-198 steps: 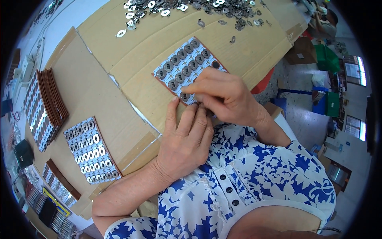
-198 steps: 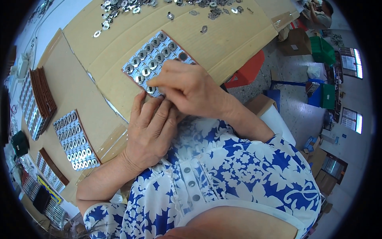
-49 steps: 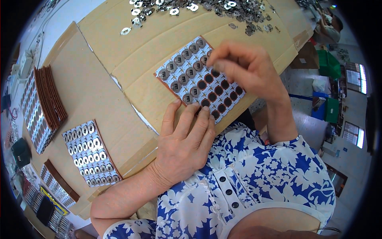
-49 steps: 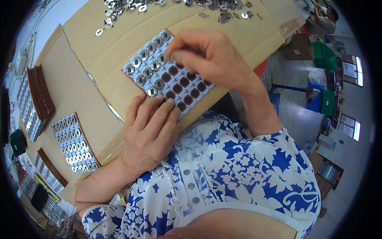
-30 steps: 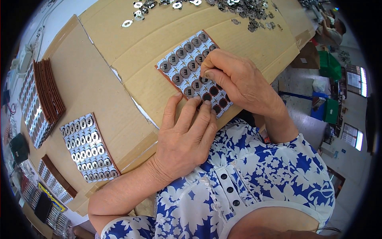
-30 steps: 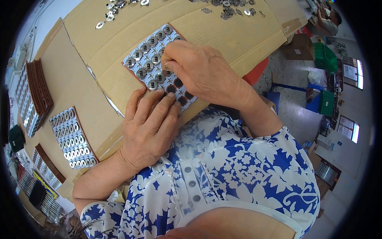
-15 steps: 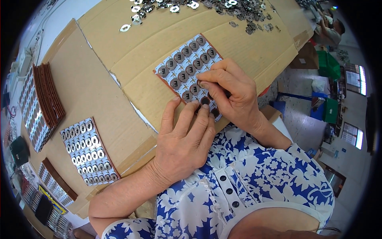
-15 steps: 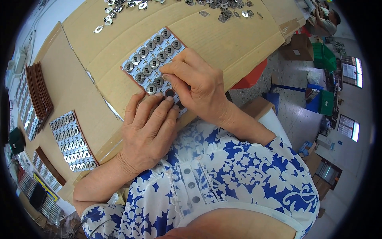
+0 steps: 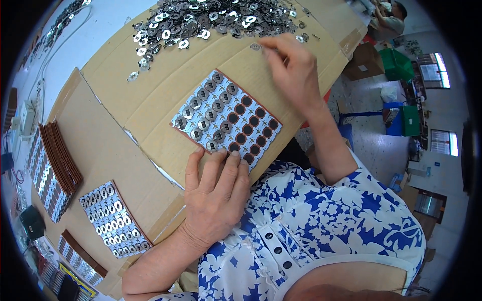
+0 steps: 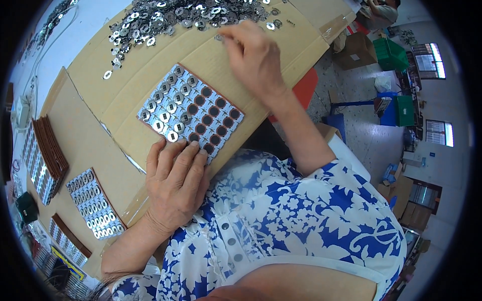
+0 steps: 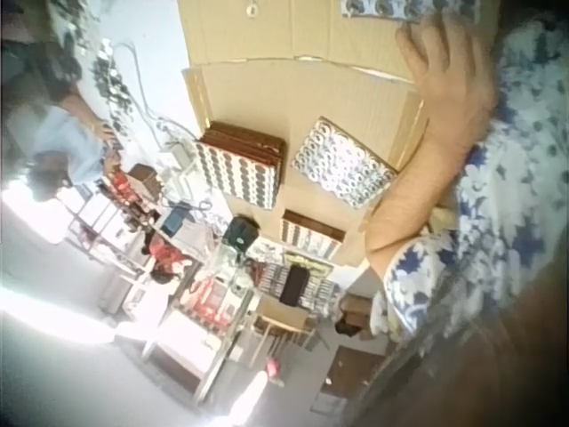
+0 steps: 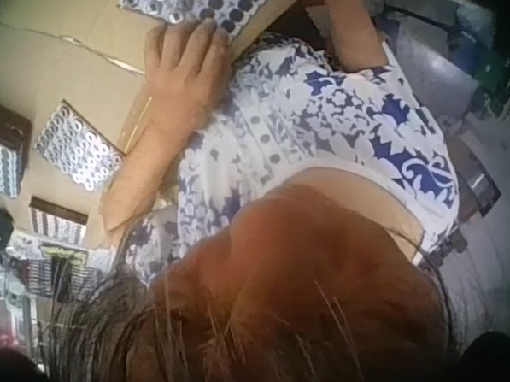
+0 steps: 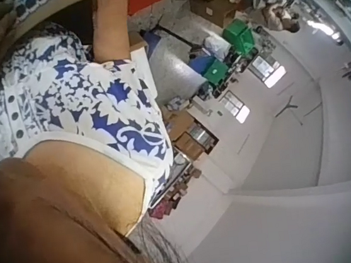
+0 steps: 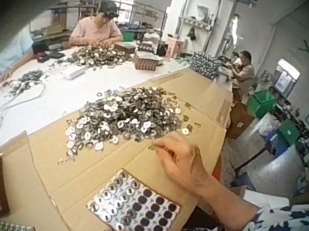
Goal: The person assembles small metal components into plastic blister trays by hand.
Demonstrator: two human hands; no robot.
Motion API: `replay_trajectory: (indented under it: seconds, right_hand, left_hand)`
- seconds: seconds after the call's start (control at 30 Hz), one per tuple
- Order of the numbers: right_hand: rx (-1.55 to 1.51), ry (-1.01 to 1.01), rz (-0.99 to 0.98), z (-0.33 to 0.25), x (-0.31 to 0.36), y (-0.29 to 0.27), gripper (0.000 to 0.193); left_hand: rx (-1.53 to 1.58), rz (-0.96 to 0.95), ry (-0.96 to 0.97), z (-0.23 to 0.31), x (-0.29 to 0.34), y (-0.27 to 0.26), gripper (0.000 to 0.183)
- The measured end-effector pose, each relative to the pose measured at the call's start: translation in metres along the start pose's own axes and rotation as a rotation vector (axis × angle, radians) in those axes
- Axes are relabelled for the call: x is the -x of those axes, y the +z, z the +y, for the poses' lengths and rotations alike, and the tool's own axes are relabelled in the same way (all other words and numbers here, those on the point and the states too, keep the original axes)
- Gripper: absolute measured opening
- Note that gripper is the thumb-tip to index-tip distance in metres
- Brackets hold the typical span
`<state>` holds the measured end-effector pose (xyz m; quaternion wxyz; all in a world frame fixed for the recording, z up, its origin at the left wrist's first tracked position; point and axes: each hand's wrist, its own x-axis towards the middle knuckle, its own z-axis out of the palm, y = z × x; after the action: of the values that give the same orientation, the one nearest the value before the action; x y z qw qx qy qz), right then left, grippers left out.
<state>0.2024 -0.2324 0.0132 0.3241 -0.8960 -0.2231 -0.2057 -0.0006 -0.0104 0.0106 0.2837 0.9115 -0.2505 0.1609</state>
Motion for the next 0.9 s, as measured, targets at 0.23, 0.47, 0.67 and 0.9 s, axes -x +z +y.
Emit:
replay_trajectory:
  seconds: [0.23,0.47,0.67,0.9]
  right_hand:
    - [0.264,-0.166,-0.096,0.025,-0.020,0.009,0.016]
    - [0.269,-0.097,-0.210,0.027,-0.042,0.006,0.016]
    - [-0.357,0.271,-0.443,-0.044,-0.001,-0.021,0.013]
    - [-0.448,0.126,-0.539,-0.055,0.035,-0.012,0.014]
  left_hand:
    - [0.018,0.013,-0.003,-0.002,-0.001,0.002,0.039]
    - [0.011,-0.013,-0.008,-0.002,-0.001,-0.001,0.039]
    - [0.025,0.003,-0.016,-0.002,0.001,0.001,0.038]
    - [0.030,-0.005,-0.018,-0.003,0.002,0.001,0.039]
